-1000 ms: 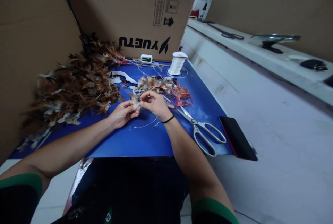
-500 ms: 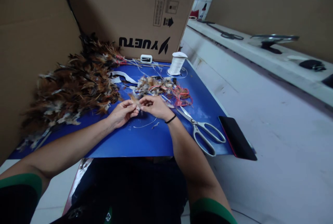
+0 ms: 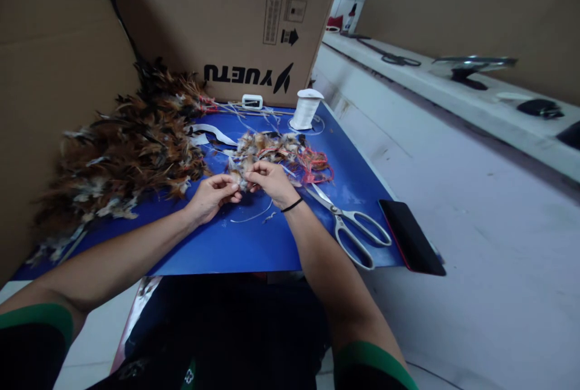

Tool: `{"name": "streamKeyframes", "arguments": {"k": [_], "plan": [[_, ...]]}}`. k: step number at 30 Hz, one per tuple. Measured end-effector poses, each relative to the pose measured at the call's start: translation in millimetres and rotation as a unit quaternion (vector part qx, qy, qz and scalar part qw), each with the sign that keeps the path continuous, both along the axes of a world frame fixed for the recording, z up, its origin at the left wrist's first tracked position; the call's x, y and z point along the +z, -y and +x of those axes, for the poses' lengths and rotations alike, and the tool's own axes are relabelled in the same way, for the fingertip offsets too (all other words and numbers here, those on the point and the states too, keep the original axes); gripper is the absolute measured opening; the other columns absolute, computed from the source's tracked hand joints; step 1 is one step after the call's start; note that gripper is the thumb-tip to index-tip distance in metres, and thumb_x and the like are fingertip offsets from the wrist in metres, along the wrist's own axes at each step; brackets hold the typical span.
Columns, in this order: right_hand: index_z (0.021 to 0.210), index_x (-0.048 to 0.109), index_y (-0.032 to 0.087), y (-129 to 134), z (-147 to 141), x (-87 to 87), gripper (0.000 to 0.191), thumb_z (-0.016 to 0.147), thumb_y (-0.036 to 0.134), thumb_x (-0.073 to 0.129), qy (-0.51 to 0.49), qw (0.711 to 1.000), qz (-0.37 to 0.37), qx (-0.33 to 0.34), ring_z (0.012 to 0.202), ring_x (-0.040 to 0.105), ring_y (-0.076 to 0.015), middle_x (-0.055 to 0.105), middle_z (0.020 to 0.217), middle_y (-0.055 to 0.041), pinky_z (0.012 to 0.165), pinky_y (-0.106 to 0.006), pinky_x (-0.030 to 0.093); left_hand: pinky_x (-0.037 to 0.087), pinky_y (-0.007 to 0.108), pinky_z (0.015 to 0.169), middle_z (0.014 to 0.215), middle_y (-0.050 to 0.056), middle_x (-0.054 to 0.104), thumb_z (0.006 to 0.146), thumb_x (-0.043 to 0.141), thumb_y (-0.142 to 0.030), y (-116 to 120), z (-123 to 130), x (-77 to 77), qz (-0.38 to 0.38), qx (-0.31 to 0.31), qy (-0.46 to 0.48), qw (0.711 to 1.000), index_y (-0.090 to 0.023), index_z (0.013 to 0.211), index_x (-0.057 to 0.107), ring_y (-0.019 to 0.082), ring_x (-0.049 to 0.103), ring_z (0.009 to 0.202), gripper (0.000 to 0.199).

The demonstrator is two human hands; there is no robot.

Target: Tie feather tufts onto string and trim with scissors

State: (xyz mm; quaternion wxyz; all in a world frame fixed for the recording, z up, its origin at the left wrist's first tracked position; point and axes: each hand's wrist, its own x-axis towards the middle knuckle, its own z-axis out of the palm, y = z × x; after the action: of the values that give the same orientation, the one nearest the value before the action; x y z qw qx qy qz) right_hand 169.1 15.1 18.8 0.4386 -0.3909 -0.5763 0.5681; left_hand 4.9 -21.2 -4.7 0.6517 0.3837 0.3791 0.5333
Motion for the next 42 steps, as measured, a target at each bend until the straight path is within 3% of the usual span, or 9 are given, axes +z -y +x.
{"name": "streamKeyframes", "arguments": {"k": [14, 32, 42], "plan": [[0.065, 0.06, 0.016, 3.0, -5.3, -4.2, 0.014, 0.06, 0.023, 0.072, 0.041, 0.999, 0.024, 0.011, 0.049, 0.053, -0.0068, 0.06, 0.056, 0.0043, 0.049, -0.021, 0.045, 0.055, 0.026, 0.056, 0.058, 0.003, 0.066, 0.057, 0.083, -0.032, -0.7, -1.8, -4.4, 0.063, 0.025, -0.057, 0.996, -0.011, 0.079, 0.064, 0.014, 0.064, 0.053, 0.036], [0.062, 0.061, 0.015, 6.7, -5.5, 2.0, 0.019, 0.06, 0.029, 0.073, 0.067, 0.998, 0.007, 0.011, 0.048, 0.05, -0.0072, 0.057, 0.055, 0.0044, 0.05, -0.023, 0.042, 0.055, 0.028, 0.054, 0.06, 0.001, 0.066, 0.055, 0.081, -0.036, -3.9, -1.1, -9.5, 0.083, 0.047, -0.13, 0.987, -0.013, 0.074, 0.066, 0.014, 0.063, 0.051, 0.033], [0.069, 0.063, 0.014, 8.1, -7.4, 2.8, 0.018, 0.067, 0.031, 0.068, 0.128, 0.99, 0.054, 0.036, 0.049, 0.05, -0.0075, 0.059, 0.057, 0.0027, 0.049, -0.022, 0.041, 0.053, 0.027, 0.053, 0.056, 0.001, 0.066, 0.059, 0.08, -0.035, -5.6, -3.2, -11.2, 0.084, 0.035, -0.162, 0.983, -0.013, 0.072, 0.068, 0.015, 0.063, 0.05, 0.028]]}}
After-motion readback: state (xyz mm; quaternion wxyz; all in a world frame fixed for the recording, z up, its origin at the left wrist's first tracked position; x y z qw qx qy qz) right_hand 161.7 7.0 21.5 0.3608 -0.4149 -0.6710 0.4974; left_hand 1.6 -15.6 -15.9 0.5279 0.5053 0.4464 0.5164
